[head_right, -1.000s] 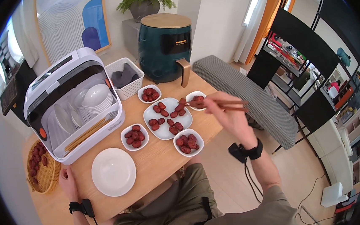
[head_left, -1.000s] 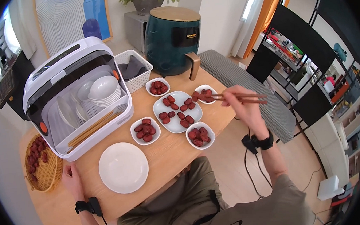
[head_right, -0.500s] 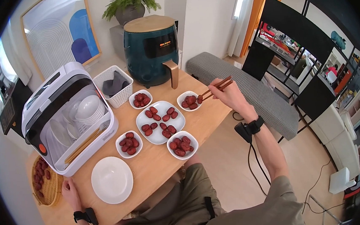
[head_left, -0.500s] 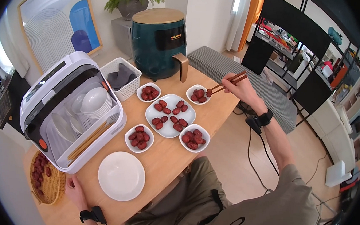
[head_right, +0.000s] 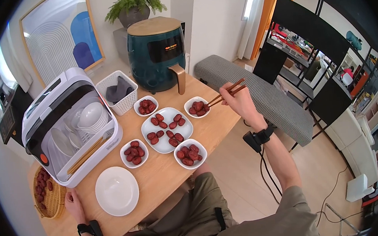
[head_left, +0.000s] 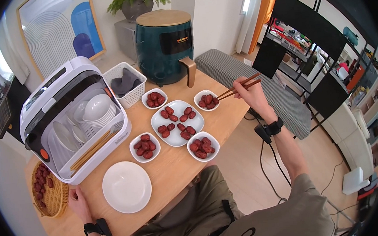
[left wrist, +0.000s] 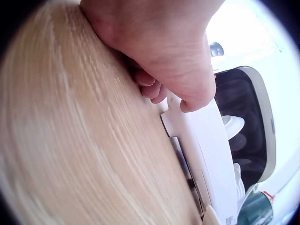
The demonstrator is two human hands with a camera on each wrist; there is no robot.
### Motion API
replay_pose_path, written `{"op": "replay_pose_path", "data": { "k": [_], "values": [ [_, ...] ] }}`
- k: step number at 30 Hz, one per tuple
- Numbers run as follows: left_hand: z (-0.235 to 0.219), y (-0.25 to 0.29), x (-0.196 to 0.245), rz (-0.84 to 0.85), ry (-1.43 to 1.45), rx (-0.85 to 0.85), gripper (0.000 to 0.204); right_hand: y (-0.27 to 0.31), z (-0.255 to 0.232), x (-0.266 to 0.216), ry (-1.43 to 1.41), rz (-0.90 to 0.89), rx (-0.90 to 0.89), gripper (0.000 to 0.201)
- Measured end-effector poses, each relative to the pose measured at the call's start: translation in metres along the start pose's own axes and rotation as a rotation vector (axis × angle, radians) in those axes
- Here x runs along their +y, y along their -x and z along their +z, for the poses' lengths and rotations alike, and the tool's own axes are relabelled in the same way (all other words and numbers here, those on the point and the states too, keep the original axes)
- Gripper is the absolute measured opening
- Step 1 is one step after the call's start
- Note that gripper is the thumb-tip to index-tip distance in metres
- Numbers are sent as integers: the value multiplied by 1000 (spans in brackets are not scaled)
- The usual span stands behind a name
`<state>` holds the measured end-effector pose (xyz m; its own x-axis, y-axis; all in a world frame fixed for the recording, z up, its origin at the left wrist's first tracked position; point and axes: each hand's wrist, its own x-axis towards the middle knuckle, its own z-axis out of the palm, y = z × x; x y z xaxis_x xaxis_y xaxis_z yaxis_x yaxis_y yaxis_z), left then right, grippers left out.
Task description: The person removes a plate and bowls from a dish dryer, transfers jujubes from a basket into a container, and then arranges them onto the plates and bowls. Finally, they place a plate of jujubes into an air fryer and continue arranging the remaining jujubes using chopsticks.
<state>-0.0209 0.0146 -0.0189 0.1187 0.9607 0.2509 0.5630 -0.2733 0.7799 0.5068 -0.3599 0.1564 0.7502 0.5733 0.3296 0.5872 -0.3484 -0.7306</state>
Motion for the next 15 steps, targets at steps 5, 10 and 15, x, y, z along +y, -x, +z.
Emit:
{"op": "replay_pose_path", "data": {
  "k": [5,10,15],
  "values": [
    [-1,1,4,18,-20,20,40,2,5,8,-11,-26,62,20],
    [-1,0,1,-3,-37,3,39,6,5,7,-49,-25,55,20],
    [-1,2,3,-4,-44,5,39,6,6,14,-43,-15,62,20]
  ]
}}
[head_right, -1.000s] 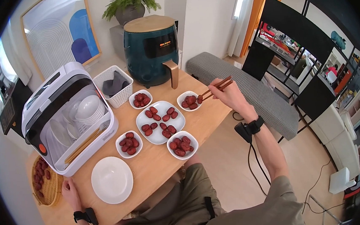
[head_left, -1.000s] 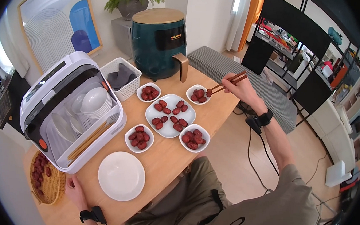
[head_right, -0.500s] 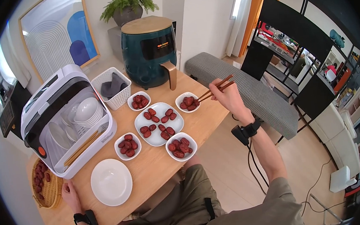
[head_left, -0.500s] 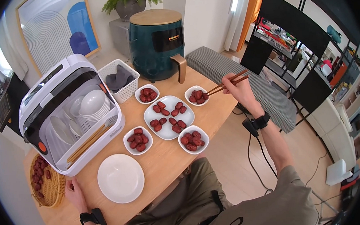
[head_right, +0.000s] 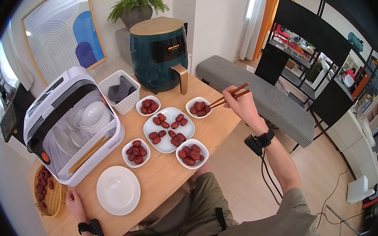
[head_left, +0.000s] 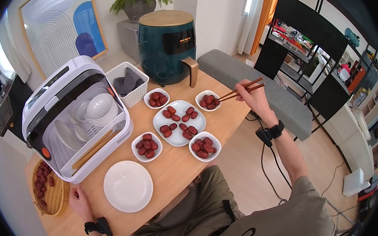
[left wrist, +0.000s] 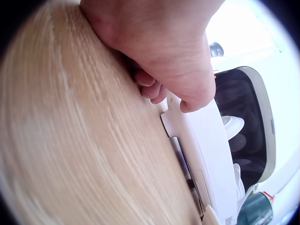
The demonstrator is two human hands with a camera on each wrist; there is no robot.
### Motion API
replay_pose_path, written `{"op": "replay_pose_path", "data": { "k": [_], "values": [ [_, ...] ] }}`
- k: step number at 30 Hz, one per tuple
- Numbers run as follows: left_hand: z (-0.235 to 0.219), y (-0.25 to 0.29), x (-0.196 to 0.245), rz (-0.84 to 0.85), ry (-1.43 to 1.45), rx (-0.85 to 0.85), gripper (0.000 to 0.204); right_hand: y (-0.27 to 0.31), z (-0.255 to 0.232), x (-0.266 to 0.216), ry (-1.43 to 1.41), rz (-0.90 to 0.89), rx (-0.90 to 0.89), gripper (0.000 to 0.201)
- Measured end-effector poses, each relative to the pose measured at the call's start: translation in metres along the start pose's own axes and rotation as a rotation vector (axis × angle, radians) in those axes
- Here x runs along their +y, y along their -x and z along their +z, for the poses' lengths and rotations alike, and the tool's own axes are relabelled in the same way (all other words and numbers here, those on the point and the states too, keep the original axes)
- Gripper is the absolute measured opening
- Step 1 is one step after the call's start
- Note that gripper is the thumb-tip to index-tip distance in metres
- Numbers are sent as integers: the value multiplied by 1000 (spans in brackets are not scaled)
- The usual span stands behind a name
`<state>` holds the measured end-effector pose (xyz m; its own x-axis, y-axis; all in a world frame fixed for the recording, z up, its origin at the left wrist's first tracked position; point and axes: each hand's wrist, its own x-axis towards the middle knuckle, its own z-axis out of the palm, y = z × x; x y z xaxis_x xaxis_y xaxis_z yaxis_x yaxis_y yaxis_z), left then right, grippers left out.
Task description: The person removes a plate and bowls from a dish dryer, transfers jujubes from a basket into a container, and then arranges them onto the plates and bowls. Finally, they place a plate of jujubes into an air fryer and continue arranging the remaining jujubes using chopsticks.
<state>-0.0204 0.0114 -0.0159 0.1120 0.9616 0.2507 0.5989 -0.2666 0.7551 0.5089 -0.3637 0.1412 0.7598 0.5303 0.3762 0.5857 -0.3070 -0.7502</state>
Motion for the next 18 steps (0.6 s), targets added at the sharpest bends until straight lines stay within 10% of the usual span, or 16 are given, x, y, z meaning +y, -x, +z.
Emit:
{"op": "replay_pose_path", "data": {
  "k": [18],
  "values": [
    [-6,6,20,-37,9,22,40,3,-2,4,-92,-2,80,18]
  ]
}}
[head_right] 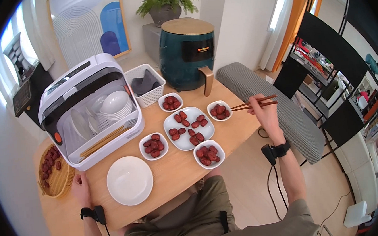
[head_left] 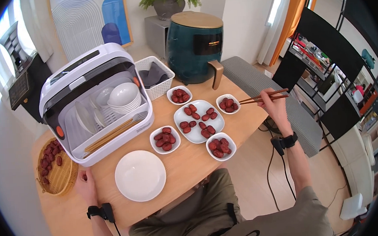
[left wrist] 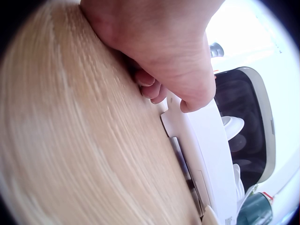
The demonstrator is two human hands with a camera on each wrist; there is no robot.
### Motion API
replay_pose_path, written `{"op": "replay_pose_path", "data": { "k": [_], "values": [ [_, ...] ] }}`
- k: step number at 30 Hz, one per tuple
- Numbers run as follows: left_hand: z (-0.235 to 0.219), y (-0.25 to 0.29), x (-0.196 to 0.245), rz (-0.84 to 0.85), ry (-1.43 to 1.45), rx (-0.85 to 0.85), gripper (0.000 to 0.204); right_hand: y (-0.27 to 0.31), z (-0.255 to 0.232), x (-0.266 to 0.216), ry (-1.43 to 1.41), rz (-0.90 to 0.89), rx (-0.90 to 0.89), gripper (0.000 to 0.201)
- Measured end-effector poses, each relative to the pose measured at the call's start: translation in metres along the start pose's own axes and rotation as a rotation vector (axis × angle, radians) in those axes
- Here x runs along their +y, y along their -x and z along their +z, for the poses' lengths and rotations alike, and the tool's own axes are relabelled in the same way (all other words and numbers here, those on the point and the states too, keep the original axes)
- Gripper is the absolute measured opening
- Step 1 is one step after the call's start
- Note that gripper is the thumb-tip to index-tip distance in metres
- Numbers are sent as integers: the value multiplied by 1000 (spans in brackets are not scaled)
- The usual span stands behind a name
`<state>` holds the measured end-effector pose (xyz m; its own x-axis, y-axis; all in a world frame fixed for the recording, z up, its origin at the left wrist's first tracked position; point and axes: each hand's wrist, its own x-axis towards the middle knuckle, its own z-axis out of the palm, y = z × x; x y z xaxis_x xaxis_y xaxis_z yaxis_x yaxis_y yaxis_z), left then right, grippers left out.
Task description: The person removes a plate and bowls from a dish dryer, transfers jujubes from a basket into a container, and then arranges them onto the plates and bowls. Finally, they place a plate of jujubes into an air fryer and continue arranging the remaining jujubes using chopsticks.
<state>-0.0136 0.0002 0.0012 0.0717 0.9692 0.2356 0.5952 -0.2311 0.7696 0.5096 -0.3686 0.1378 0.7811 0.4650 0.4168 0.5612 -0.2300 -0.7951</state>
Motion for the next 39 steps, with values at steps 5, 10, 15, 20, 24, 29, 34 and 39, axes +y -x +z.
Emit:
{"op": "replay_pose_path", "data": {
  "k": [5,10,15,20,24,29,34,39],
  "values": [
    [0,-2,-4,-30,-61,3,39,8,-10,-35,-65,-127,32,15],
    [1,-3,-7,-5,-42,31,38,33,0,-91,-95,-257,20,15],
    [-1,-3,-7,-22,-38,10,39,76,26,-128,-175,-420,-71,17],
    [2,-5,-23,7,21,4,37,137,73,-141,-318,-373,-185,20],
    [0,-5,-32,60,126,-59,30,181,125,-164,-166,-531,-479,23],
    [-13,19,-19,35,363,-234,25,205,202,-133,-271,-625,-576,29],
    [-24,31,-15,84,284,-355,26,198,219,-133,-176,-626,-731,44],
    [-28,31,-5,39,242,-457,28,211,249,-120,-81,-689,-643,40]
  ]
}}
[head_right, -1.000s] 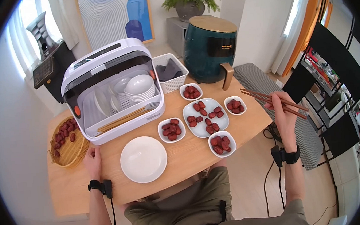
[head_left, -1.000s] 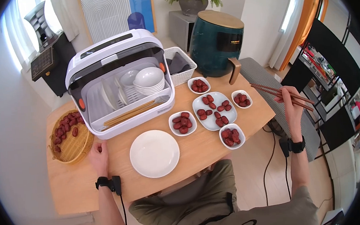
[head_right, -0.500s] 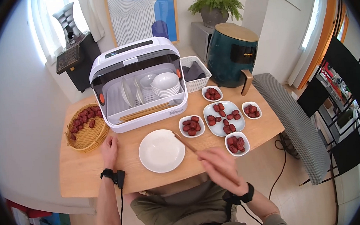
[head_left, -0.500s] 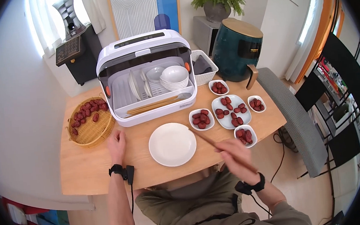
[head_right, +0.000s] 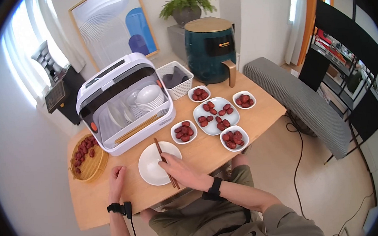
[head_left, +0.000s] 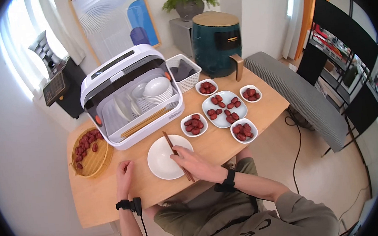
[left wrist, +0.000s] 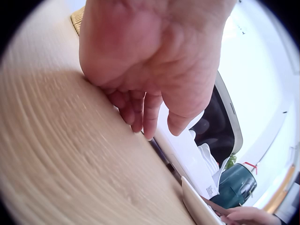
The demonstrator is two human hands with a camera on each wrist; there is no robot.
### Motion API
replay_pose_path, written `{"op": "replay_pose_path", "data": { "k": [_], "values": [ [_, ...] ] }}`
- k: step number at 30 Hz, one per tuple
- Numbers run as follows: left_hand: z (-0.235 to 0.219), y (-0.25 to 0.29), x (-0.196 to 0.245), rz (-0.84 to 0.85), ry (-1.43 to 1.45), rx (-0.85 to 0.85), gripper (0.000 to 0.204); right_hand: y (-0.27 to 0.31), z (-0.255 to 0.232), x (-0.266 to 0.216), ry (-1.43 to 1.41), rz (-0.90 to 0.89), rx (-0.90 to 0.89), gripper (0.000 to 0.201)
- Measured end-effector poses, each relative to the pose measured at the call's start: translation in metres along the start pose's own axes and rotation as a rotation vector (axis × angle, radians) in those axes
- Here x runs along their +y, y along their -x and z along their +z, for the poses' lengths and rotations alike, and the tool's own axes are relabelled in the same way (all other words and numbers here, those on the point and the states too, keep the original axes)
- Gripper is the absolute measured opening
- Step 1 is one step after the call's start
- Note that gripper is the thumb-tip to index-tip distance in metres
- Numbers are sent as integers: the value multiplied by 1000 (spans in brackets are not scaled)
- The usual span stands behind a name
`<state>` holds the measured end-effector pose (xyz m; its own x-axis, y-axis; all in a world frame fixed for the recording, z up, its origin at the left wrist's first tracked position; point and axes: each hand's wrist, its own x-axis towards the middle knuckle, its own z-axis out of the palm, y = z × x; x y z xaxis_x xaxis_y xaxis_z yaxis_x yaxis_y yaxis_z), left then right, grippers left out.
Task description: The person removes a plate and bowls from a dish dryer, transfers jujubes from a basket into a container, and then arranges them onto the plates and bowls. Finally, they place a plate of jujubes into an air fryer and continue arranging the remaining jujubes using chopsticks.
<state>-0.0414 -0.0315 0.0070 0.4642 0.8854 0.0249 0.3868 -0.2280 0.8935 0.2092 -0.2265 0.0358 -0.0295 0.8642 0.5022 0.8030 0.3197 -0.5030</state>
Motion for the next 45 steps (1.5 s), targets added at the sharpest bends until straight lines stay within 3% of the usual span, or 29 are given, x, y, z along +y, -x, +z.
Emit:
{"op": "replay_pose_path", "data": {
  "k": [8,15,18,20,28,37,45],
  "values": [
    [-4,4,12,-62,-68,-89,34,3,9,2,149,-71,-93,33],
    [7,6,25,-86,-93,-128,36,6,16,11,75,-104,-84,40],
    [15,8,32,-54,-58,-183,37,9,16,8,87,1,-88,44],
    [21,10,40,-72,-46,-216,38,10,12,6,7,103,16,46],
    [37,20,72,-113,-56,-350,46,13,18,3,-131,210,177,50],
    [34,26,62,-140,-67,-255,54,13,40,-10,-269,294,127,56],
    [3,31,35,-198,-91,-114,54,4,58,-28,-332,229,49,63]
  ]
}}
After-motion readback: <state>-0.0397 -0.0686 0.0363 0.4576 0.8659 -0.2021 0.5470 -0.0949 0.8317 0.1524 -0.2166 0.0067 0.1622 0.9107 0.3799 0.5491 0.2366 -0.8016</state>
